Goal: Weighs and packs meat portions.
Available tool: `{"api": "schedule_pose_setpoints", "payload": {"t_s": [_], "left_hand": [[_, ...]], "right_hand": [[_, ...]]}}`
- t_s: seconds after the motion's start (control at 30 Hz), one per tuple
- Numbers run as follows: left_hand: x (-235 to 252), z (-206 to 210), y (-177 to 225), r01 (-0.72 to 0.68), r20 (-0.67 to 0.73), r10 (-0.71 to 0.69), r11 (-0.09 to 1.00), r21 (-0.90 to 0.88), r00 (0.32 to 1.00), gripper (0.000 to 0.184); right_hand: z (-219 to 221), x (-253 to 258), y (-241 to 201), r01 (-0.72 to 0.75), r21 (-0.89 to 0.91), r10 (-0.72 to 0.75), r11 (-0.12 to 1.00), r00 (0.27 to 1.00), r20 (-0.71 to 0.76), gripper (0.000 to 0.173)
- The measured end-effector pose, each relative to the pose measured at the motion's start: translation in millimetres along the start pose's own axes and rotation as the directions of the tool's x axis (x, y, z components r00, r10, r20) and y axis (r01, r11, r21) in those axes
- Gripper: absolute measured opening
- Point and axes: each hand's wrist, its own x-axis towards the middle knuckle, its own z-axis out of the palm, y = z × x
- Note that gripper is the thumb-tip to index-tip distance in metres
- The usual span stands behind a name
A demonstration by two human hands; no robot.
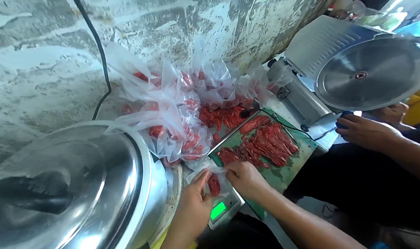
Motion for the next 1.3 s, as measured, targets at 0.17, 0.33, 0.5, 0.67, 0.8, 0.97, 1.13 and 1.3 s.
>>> {"api": "schedule_pose_setpoints", "payload": {"t_s": [0.17, 0.33, 0.5, 0.67, 0.8, 0.97, 1.13, 1.3], "left_hand": [[-9.7, 5.0, -2.8, -0.072, -0.108, 0.072, 0.997, 0.004, 0.992, 0.061], [-31.0, 4.1, 1.3, -0.122, -0.118, 0.127, 0.991, 0.048, 0.985, 0.039], [-45.8, 12.2, 10.0, -0.178, -0.096, 0.181, 0.983, 0.041, 0.979, 0.03], [-60.1, 8.6, 10.7, -0.214, -0.217, 0.216, 0.976, 0.037, 0.952, 0.024], [-78.3, 6.1, 8.9, -0.144, -0.319, 0.155, 0.988, 0.057, 0.935, 0.022], [-98.5, 10.2, 5.2, -0.031, -0.424, 0.052, 0.998, 0.057, 0.904, 0.022], [-101.7, 14.2, 4.9, -0.01, -0.49, 0.031, 0.999, 0.046, 0.871, 0.023], [-92.3, 20.8, 4.0, -0.061, -0.487, 0.07, 0.998, 0.033, 0.871, 0.022]], "right_hand": [[-0.2, 1.5, 7.3, 0.085, 0.126, -0.095, 0.988, 0.993, 0.075, 0.036], [-27.6, 13.9, 27.1, 0.057, 0.353, -0.086, 0.934, 0.994, 0.068, 0.035], [-56.8, 80.6, 70.6, -0.067, 0.23, 0.084, 0.971, 0.994, -0.067, 0.024], [-65.5, 169.0, 97.4, -0.173, 0.042, 0.177, 0.984, 0.978, -0.107, 0.027], [-64.8, 222.7, 95.7, -0.347, -0.188, 0.322, 0.919, 0.935, -0.15, 0.04], [-40.3, 250.8, 105.1, -0.354, -0.345, 0.324, 0.869, 0.935, -0.143, 0.038], [-46.8, 254.0, 109.7, -0.347, -0.366, 0.32, 0.864, 0.938, -0.134, 0.038], [-56.3, 244.6, 113.8, -0.31, -0.336, 0.304, 0.889, 0.95, -0.073, 0.035]]}}
